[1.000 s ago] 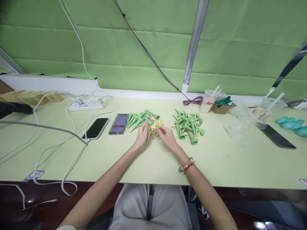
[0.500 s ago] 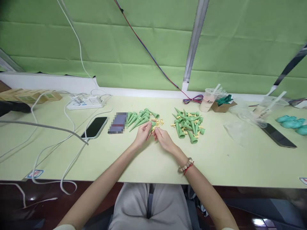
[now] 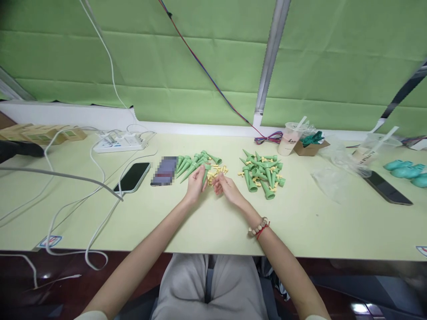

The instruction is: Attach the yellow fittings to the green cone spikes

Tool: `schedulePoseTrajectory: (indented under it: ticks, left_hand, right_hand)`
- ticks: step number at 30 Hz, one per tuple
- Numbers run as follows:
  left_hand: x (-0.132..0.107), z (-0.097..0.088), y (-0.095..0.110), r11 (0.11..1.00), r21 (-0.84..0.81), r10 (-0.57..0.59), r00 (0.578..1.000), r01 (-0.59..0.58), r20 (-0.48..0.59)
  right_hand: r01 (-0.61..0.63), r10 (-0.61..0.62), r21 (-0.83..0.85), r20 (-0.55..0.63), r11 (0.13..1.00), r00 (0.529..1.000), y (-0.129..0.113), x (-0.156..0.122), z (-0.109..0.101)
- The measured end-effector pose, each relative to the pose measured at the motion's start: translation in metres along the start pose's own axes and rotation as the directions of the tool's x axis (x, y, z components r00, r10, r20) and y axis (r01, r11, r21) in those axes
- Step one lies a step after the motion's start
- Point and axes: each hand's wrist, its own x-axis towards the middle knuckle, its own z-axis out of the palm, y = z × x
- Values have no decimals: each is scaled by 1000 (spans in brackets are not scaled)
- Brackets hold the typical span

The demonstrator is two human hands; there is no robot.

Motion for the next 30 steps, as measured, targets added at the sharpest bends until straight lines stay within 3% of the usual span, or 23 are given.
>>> schedulePoseTrajectory:
  ticks: [3, 4, 6, 8, 12, 16, 23, 30]
  left_hand:
    - [6, -5, 5, 993, -113, -40, 989, 24, -141]
    - [7, -7, 7, 988, -149, -57, 985, 33, -165]
    - [9, -11, 10, 975, -214, -94, 985, 61, -146]
    - [9, -12, 13, 959, -261, -137, 988, 112, -78]
    - [6, -10, 13, 926, -309, -206, 976, 218, 73]
    - [2, -6, 11, 909, -305, -236, 954, 284, 183]
    - [0, 0, 7, 914, -205, -276, 908, 350, 316]
    - [-6, 5, 4, 943, -232, -152, 930, 237, 333]
  right_hand:
    - [38, -108, -302, -217, 953, 970, 2, 2, -20]
    - [7, -133, -403, -287, 915, 949, 4, 3, -26]
    - [-41, -167, -555, -318, 831, 933, 7, 3, -33]
    - [-5, -206, -653, -247, 758, 947, 12, 4, -34]
    - [184, -299, -766, -12, 617, 954, 24, 5, -26]
    - [262, -292, -814, 119, 518, 949, 31, 8, -22]
    - [212, -294, -852, 72, 479, 953, 26, 9, -28]
    - [215, -292, -837, 70, 503, 954, 25, 8, -27]
